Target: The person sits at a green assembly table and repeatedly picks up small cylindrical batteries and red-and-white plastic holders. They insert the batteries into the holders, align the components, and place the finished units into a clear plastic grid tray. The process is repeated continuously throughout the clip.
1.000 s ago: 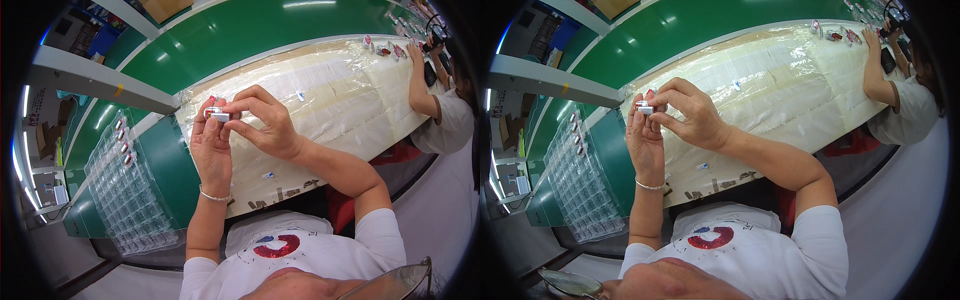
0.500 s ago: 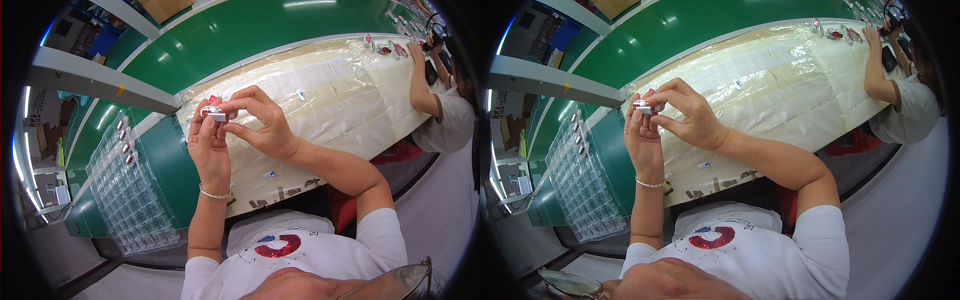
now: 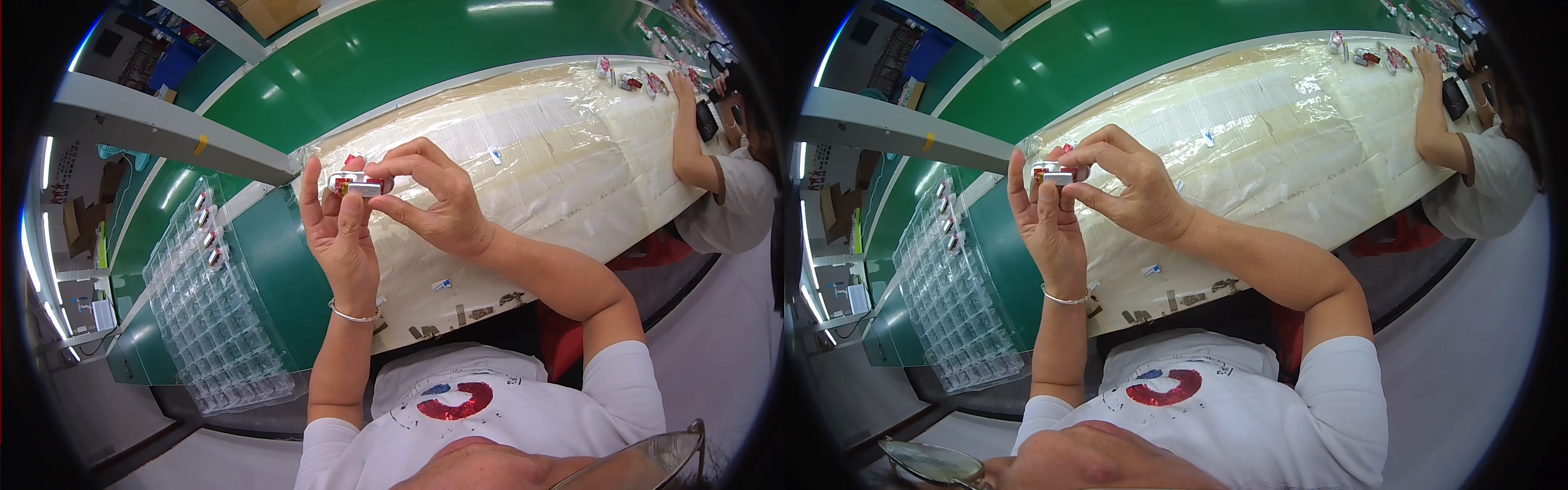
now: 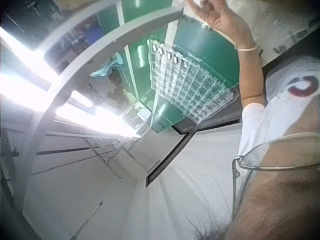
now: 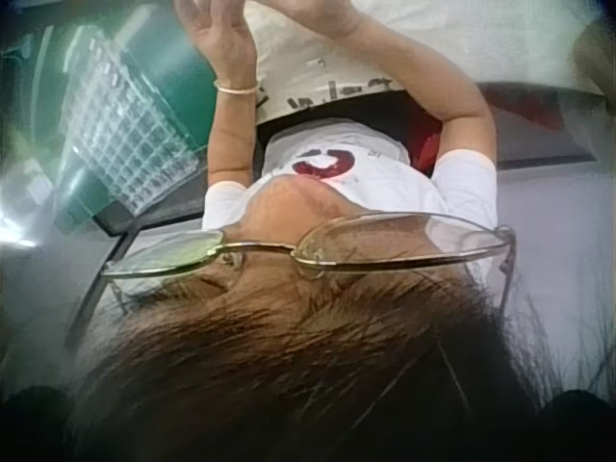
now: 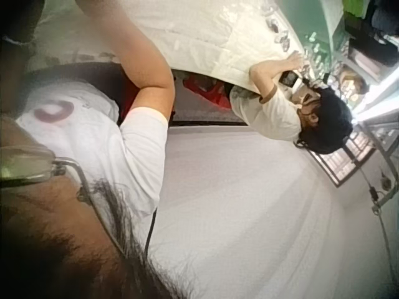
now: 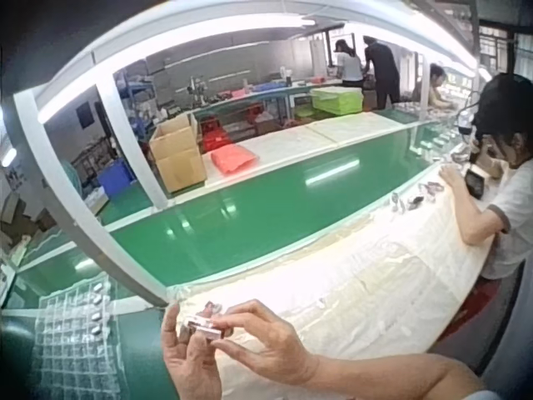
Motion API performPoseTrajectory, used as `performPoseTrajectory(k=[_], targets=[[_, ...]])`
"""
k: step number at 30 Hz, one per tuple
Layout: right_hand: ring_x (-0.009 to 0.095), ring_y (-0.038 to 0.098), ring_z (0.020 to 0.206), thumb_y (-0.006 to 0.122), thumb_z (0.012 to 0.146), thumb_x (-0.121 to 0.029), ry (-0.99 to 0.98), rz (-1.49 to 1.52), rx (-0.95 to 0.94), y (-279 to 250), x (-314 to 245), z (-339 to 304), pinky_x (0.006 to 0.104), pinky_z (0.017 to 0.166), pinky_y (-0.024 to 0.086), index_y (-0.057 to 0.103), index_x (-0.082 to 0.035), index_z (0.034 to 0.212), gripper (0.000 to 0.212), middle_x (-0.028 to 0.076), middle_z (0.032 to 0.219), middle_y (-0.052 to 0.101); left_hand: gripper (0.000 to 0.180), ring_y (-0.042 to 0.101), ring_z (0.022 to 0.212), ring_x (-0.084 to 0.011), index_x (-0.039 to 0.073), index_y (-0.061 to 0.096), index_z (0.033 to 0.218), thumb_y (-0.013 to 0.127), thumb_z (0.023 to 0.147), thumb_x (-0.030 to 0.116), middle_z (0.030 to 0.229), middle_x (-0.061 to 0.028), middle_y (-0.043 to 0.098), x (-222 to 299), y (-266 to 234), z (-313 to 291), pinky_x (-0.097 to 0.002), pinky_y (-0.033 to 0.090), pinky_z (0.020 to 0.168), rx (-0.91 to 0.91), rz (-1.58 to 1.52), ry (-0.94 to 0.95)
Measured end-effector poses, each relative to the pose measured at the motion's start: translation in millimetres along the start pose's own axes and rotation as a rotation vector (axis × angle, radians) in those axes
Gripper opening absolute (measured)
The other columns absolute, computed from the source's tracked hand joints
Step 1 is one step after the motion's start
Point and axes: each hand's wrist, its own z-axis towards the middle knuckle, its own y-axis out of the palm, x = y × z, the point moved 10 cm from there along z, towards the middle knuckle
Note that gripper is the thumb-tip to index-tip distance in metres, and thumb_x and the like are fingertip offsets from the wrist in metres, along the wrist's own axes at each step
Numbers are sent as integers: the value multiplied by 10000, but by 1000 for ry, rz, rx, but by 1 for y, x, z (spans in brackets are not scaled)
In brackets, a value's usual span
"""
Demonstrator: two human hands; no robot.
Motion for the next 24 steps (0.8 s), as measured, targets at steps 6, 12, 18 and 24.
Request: performPoseTrajectory(k=[6, 12, 18, 24], targets=[[209, 672, 888, 705, 849, -37, -4, -57, -21, -8, 2, 5, 288, 762, 546, 693, -37, 1081, 233, 105, 967, 674, 470, 619, 1127, -198, -14, 455, 1399, 586, 948, -5, 1250, -145, 611, 8, -4, 0, -306, 536, 963, -23, 225, 90], [200, 679, 851, 709, 857, -46, -11, -44, -57, -6, -3, 9, 280, 719, 564, 706, -23, 1053, 198, 98, 968, 660, 416, 619, 1104, -173, -50, 528, 1335, 606, 927, -32, 1238, -127, 621, 17, 1, -2, -303, 519, 958, -31, 311, 126], [182, 678, 814, 716, 851, -47, 16, -51, -100, -4, -3, 8, 267, 681, 570, 708, -15, 1033, 185, 97, 960, 657, 409, 623, 1089, -159, -53, 549, 1319, 614, 915, -37, 1223, -117, 631, 19, 1, -2, -298, 513, 960, -8, 378, 157], [189, 675, 786, 721, 837, -48, -54, -118, -97, -5, -9, 7, 272, 657, 569, 696, -18, 1011, 179, 95, 948, 656, 414, 635, 1057, -157, -52, 550, 1318, 627, 913, -23, 1203, -109, 639, 14, -4, -1, -300, 547, 913, 3, 360, 129]])
